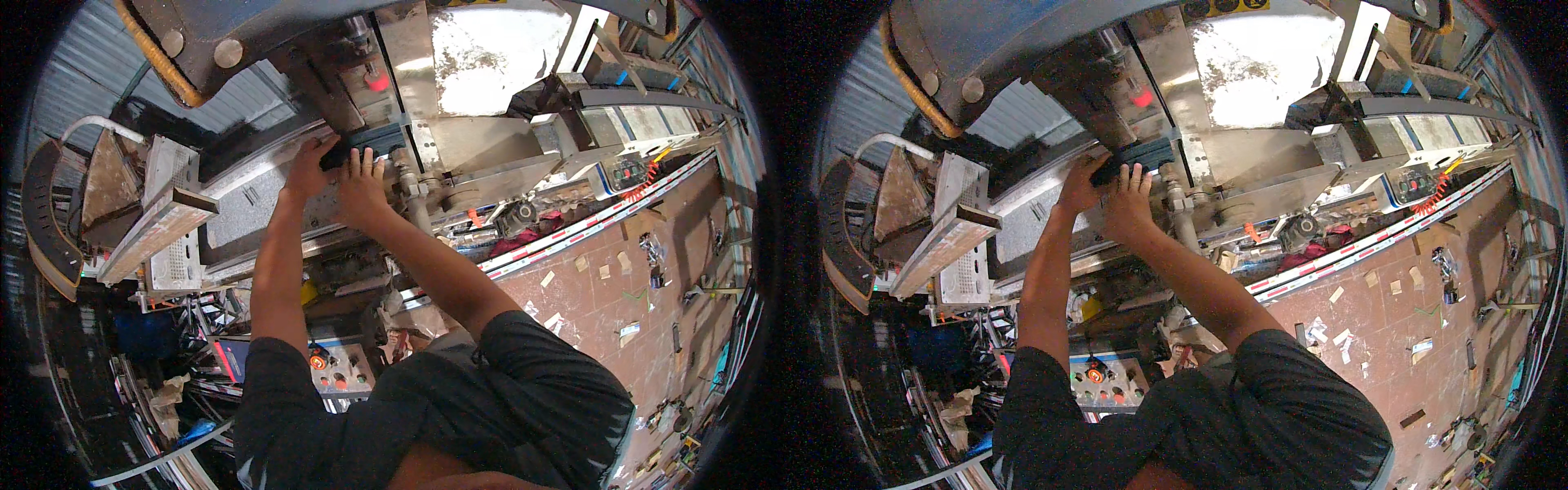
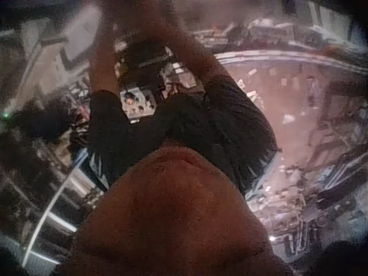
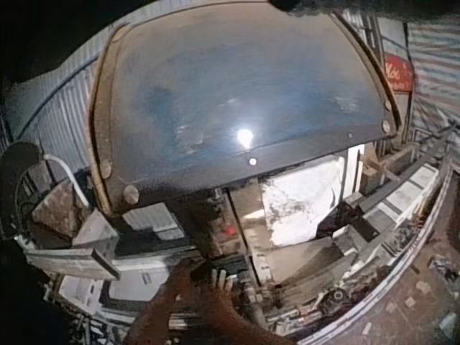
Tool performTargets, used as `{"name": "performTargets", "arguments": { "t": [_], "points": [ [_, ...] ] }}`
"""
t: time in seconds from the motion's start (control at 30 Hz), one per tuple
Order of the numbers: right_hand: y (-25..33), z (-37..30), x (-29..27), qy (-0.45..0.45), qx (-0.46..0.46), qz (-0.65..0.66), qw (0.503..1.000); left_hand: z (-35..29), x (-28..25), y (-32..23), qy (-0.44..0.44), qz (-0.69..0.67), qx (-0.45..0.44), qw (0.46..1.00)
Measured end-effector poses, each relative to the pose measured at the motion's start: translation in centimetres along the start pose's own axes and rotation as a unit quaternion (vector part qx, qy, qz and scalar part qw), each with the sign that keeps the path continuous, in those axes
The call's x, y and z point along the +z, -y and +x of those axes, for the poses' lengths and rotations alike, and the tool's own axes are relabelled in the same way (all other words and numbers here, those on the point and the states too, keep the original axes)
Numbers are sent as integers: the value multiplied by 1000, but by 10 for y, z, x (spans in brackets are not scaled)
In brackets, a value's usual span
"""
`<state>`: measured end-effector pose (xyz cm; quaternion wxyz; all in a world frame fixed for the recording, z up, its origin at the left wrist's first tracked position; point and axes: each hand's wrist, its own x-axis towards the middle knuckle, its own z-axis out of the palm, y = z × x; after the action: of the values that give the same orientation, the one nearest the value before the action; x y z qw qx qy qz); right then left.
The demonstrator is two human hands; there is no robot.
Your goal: The person repeatedly places metal profiles into a cutting machine, aligns them, and operates the machine to cut the pieces. The cut pieces are then removed and set aside on the floor.
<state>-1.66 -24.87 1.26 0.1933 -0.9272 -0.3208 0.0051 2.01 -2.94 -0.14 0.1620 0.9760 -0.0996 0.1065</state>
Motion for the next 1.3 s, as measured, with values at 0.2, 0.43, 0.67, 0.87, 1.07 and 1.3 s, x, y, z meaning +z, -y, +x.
{"name": "performTargets", "arguments": {
  "t": [0.2,0.43,0.67,0.87,1.07,1.3],
  "points": [
    [-4,-3,17,5,3,-23,1000,-3,-3,-7,-1,17,8,1000],
    [-2,1,20,29,19,-41,999,-3,5,-1,-19,34,18,999],
    [-8,16,66,-25,21,-78,996,2,0,-14,-11,-12,23,1000],
    [-8,25,37,60,2,-101,993,-4,3,-8,-46,9,33,998],
    [6,16,21,99,45,-80,991,-31,-14,-15,-104,5,76,992],
    [10,10,3,116,-13,-233,965,-188,-22,-99,-175,-42,-65,982]
  ]
}}
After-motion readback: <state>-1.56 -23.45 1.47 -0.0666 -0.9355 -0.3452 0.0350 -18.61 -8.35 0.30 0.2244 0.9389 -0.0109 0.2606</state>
